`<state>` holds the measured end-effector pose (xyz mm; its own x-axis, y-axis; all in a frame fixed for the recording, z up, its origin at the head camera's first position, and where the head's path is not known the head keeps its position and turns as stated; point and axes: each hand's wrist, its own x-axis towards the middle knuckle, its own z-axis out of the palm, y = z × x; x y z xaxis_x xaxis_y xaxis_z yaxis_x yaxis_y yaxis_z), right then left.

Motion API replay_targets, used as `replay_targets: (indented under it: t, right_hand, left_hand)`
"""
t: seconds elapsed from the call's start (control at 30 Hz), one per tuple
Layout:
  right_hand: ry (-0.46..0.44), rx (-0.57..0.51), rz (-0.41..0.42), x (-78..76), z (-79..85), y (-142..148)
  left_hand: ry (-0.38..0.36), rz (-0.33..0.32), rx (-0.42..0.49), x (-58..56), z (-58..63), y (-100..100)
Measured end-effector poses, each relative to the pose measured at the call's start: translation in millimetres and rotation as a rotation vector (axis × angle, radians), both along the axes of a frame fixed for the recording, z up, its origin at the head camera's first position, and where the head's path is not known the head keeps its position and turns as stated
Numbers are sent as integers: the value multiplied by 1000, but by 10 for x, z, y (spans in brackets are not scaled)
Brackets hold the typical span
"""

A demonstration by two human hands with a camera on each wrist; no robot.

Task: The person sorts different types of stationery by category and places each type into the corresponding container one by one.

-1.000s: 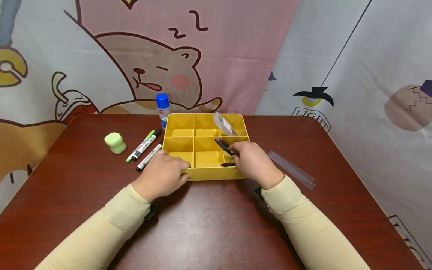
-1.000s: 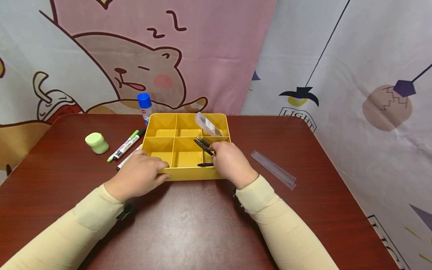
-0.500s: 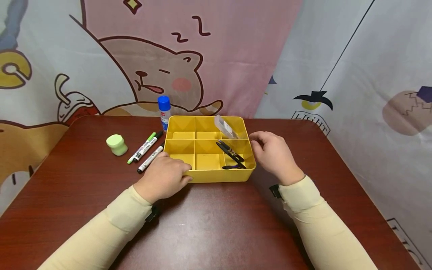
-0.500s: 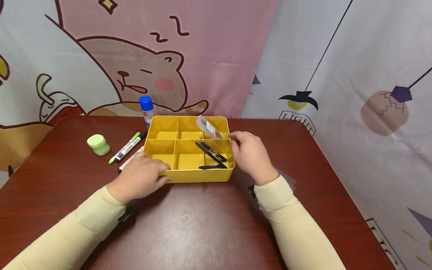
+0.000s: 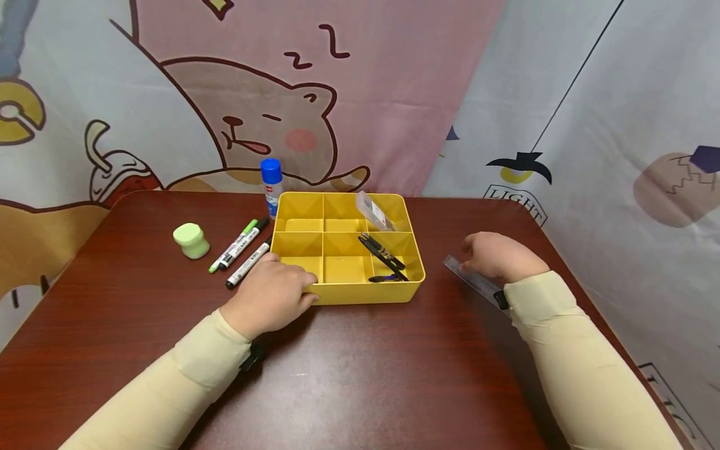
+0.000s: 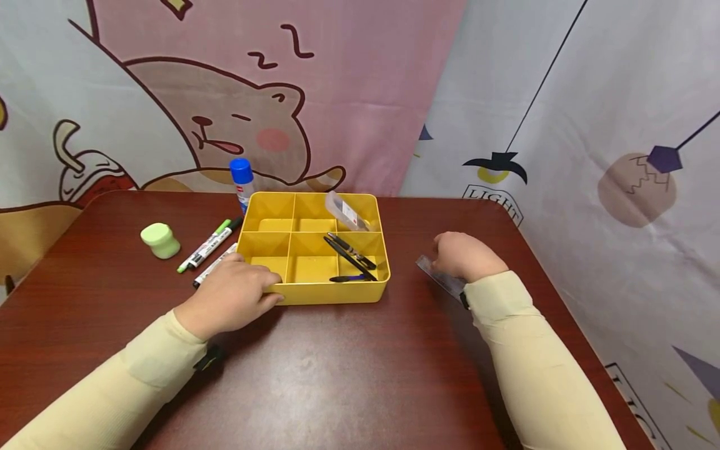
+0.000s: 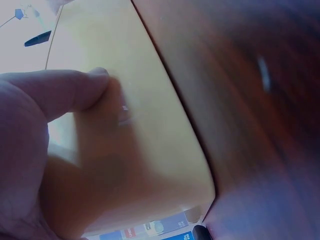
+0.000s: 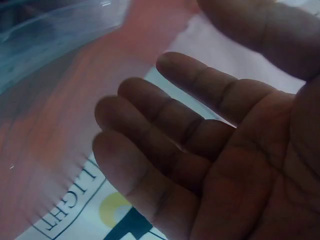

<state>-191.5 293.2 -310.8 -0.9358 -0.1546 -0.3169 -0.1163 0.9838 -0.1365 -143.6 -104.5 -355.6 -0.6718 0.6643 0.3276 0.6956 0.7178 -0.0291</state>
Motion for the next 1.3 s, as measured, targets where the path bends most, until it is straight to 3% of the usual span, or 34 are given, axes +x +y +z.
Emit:
replay_targets:
  t: [0.2, 0.43, 1.3]
  right_hand:
    - [-76, 57, 2, -91, -130, 23]
    - [-83, 75, 6, -125, -214, 36]
    - [-86, 66, -14, -131, -249, 33]
  left_hand:
    - [-5, 4, -3, 0, -6, -7]
    - [-2, -3, 6, 10, 3, -3]
    - [4, -6, 4, -1, -9, -5]
